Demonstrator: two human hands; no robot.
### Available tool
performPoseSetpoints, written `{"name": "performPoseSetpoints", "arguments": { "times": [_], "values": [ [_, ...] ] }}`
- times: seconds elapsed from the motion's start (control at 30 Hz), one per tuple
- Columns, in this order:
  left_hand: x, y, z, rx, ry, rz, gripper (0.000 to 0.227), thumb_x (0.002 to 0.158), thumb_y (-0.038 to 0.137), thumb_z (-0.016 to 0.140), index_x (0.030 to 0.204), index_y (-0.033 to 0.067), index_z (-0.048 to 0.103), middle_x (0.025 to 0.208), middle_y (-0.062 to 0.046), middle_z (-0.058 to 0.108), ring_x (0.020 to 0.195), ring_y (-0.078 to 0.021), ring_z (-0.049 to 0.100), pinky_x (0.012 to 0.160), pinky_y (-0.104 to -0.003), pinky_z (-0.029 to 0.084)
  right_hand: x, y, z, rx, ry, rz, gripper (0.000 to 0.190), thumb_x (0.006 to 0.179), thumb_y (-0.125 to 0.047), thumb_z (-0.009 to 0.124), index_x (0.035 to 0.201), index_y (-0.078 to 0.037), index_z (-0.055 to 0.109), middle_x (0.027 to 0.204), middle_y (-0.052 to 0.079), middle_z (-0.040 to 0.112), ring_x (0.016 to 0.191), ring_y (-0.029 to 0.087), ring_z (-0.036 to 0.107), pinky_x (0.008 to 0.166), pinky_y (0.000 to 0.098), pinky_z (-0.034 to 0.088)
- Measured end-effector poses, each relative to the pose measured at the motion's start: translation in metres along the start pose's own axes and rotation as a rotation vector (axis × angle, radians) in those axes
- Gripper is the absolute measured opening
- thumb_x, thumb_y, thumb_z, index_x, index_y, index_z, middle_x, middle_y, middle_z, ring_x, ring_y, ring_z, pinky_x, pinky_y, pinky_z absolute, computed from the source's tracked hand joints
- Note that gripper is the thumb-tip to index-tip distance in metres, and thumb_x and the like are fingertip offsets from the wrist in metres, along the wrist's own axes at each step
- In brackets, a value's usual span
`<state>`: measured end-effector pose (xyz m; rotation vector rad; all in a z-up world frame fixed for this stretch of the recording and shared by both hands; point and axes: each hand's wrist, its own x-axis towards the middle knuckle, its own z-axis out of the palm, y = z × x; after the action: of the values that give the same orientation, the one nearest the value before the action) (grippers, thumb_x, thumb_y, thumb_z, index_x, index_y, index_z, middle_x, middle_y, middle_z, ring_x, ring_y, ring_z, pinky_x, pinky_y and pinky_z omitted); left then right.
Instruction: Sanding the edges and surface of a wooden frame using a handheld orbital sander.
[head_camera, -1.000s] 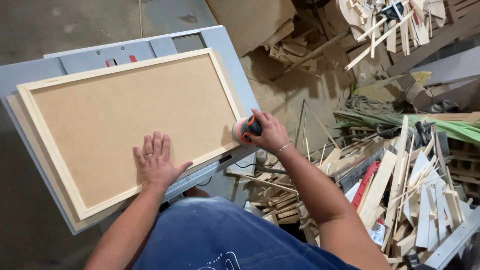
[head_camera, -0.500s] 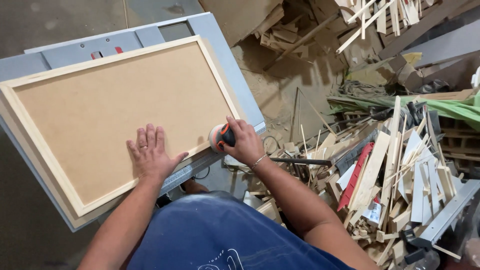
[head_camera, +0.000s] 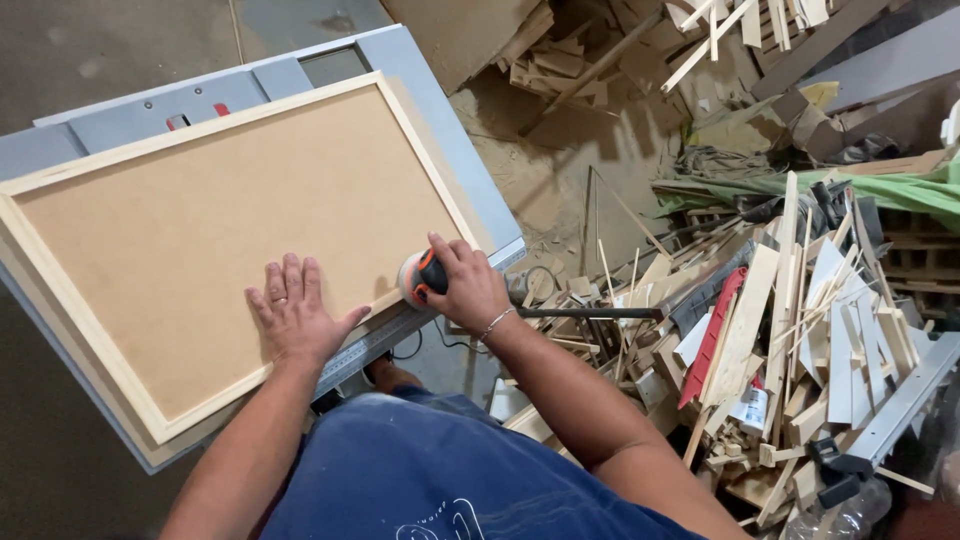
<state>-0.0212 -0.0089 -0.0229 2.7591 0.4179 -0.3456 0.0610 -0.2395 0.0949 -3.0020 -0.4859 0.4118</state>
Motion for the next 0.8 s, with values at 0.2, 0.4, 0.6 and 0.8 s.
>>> {"name": "performPoseSetpoints", "arguments": {
  "times": [0.2,0.4,0.6,0.8],
  "values": [
    [0.002,-0.002,0.002,0.058,-0.027,-0.010,0.114,0.077,0.095,0.045,0.166,0.0253,0.026,0.176,-0.005,0.016,0.162,-0.0307,0.009,0.127,-0.063,0.001,0.010,0.039,-0.018,0.024,0.013,0.145,0.091,0.077,-0.049,0.075,0.158,-0.029,0.038,0.133,0.003,0.053,0.115,0.034,0.063,0.094,0.0506,0.060],
    [0.002,-0.001,0.001,0.019,-0.009,0.011,0.114,0.076,0.092,0.048,0.165,0.0239,0.028,0.175,-0.007,0.019,0.162,-0.0320,0.012,0.126,-0.064,0.005,0.040,0.079,-0.019,0.031,-0.013,0.201,0.095,0.077,-0.049,0.078,0.160,-0.034,0.034,0.139,0.000,0.051,0.124,0.033,0.060,0.101,0.0502,0.057],
    [0.004,-0.002,0.007,0.057,-0.003,0.015,0.116,0.074,0.093,0.050,0.164,0.0242,0.028,0.174,-0.006,0.021,0.161,-0.0320,0.014,0.126,-0.065,0.011,0.068,0.072,-0.024,0.032,-0.011,0.187,0.094,0.078,-0.050,0.078,0.160,-0.036,0.034,0.140,-0.002,0.052,0.126,0.031,0.059,0.102,0.0492,0.056],
    [0.005,0.000,0.005,0.105,-0.004,0.013,0.116,0.074,0.093,0.051,0.164,0.0236,0.029,0.174,-0.005,0.021,0.161,-0.0320,0.015,0.126,-0.064,0.011,0.113,0.074,-0.027,0.029,0.015,0.156,0.096,0.077,-0.050,0.079,0.160,-0.038,0.032,0.140,-0.002,0.052,0.127,0.029,0.059,0.102,0.0482,0.055]
  ]
}}
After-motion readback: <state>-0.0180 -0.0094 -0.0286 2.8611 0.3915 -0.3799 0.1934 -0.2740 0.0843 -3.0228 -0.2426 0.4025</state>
